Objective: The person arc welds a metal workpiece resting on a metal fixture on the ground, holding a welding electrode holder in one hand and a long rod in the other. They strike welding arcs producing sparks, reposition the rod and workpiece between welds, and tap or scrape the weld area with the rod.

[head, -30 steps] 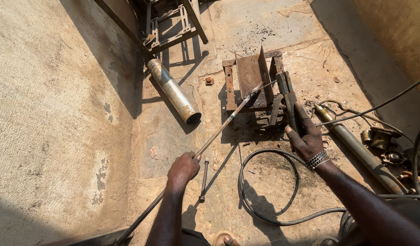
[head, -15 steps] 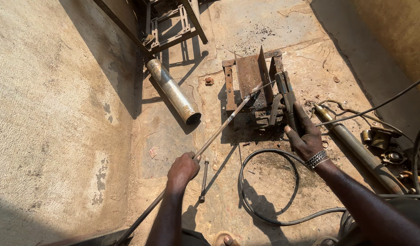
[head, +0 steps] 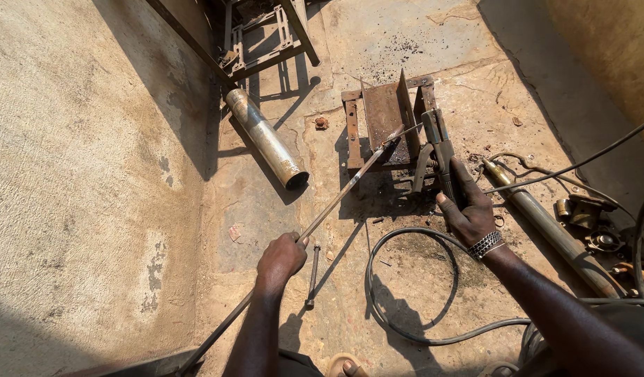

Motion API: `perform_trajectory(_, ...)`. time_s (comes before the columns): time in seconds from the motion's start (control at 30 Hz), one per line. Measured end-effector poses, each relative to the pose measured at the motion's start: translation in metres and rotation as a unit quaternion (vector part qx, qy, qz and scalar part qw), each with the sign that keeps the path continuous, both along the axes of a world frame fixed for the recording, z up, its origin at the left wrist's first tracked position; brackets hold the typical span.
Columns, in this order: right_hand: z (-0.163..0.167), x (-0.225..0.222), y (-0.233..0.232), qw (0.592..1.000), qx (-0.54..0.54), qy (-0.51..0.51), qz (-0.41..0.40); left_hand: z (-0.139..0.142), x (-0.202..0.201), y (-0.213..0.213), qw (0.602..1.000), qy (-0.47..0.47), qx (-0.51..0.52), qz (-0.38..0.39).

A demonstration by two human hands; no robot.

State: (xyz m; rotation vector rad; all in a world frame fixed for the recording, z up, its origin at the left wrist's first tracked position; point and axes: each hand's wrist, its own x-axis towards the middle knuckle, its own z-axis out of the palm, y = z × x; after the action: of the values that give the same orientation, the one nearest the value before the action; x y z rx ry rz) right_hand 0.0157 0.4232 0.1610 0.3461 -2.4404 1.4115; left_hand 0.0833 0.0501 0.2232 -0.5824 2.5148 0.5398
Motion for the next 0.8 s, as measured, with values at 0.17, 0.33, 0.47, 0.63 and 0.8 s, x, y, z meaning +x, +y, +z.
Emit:
perform_trajectory(0.17,0.003,0.002,-0.001,0.993,-0.029,-0.11,-0.029,0.001,0.0,0.0,1.0,0.001,0.0,0.005)
perform_trajectory(0.33,-0.001,0.004,-0.001,1.0,-0.016,0.012,0.01,0.0,0.003,0.0,1.0,-0.008,0.006,0.015)
perform_trajectory(0.47,-0.008,0.004,0.0,1.0,0.002,-0.022,-0.006,-0.002,0.005,0.001,1.0,-0.006,0.007,0.009)
perform_trajectory(0.63,-0.011,0.004,0.002,1.0,0.0,-0.026,-0.008,-0.004,0.005,0.0,1.0,-0.004,0.01,0.009)
perform_trajectory(0.8,-0.008,0.004,0.001,1.0,-0.009,-0.006,-0.006,-0.007,0.005,-0.002,1.0,0.005,0.007,0.01)
